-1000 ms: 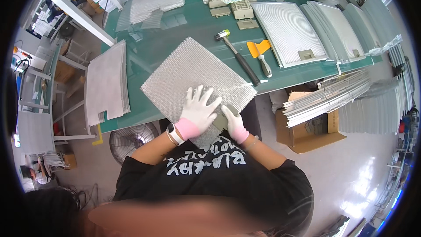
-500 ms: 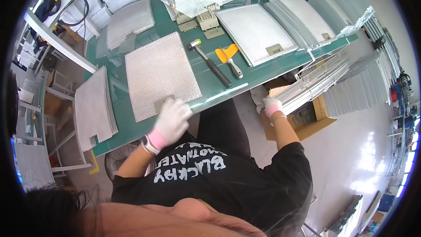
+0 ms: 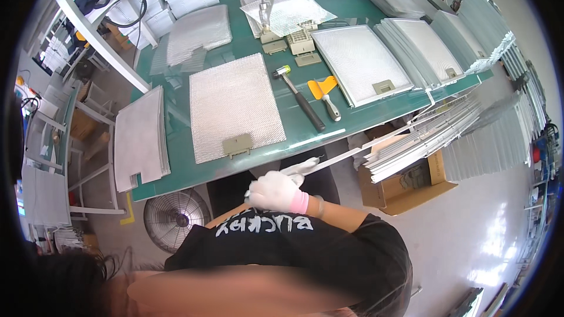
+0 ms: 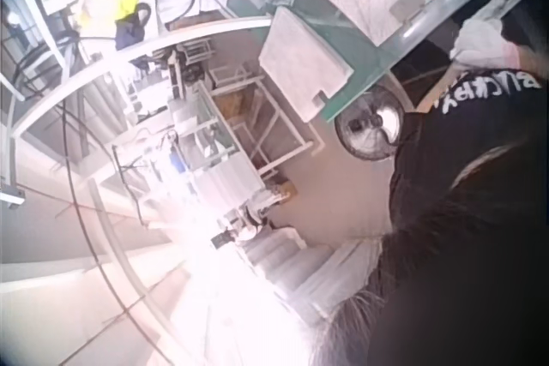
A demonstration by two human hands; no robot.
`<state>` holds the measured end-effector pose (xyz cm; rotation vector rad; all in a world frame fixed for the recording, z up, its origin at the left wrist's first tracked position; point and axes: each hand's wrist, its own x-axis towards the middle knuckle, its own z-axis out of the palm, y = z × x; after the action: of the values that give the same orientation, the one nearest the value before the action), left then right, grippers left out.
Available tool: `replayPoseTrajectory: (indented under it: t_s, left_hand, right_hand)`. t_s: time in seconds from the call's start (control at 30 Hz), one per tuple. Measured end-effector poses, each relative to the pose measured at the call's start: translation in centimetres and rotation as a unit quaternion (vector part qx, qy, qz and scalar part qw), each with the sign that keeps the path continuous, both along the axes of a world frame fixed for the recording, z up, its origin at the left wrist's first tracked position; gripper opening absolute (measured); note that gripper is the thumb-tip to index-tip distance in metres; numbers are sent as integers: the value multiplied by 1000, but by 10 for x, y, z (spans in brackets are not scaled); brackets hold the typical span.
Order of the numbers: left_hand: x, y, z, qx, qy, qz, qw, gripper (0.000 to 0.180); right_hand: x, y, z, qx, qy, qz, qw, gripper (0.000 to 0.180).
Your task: Assembling metal mesh filters by fitting mesh into frames and securing them using a mallet and pneumatic tool.
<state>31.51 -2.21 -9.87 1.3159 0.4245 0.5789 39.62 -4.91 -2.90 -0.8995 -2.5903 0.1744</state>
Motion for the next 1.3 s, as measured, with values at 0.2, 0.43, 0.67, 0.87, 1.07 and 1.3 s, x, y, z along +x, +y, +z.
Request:
replayPoseTrajectory:
  t_s: [0.2,0.43,0.67,0.87,1.07,1.3]
  left_hand:
    - [-142,20,57,-183,-394,262,862,48]
    - [-289,1,103,121,-278,400,865,59]
    - [-200,3,75,4,14,373,928,61]
    - [-167,0,38,13,96,462,881,39]
    - [-163,67,99,511,394,453,615,73]
    - [-167,229,35,234,554,382,701,82]
  right_hand:
    - [96,-18,-62,-451,602,-266,603,25]
    - [232,-2,28,-82,898,-296,315,32]
    - [188,74,78,-129,868,-125,463,27]
    - [73,176,10,-372,861,-104,330,27]
    - [49,176,-33,-342,596,-264,677,19]
    - [44,149,-43,-186,356,-362,841,31]
